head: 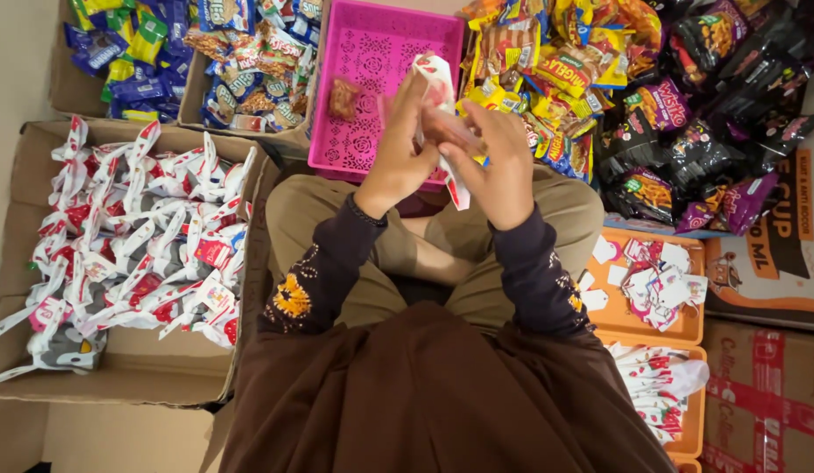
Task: The person packs small gift bags by placing various wrapped snack items and candies inside each bag, then uses white ties to secure the tops.
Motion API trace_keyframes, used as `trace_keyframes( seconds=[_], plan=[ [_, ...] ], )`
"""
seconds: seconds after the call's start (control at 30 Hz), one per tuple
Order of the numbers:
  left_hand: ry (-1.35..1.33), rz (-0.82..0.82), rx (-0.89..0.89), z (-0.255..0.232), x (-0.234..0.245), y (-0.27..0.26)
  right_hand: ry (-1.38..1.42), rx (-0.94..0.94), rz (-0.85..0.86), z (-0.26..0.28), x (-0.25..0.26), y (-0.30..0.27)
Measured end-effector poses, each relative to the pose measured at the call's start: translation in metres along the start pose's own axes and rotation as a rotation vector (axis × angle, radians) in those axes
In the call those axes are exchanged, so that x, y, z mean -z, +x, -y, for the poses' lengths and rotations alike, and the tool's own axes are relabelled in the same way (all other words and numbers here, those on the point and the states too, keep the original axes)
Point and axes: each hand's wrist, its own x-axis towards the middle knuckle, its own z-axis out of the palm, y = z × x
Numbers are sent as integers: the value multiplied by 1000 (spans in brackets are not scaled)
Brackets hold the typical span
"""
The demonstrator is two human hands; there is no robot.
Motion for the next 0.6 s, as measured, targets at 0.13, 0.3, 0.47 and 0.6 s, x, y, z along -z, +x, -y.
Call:
trace_keyframes(
  seconds=[0.13,0.3,0.47,0.6],
  plan=[
    [-17,68,34,-13,7,1,10,15,-19,9,-1,-2],
    [-325,148,-138,-27,13,4,-352,165,-12,-1,-10,-7],
    [-211,123,-154,-34,19,10,-210,134,-4,6,-5,-6],
    [-286,111,-110,-33,16,5,-119,127,-65,13,2,-6]
  ],
)
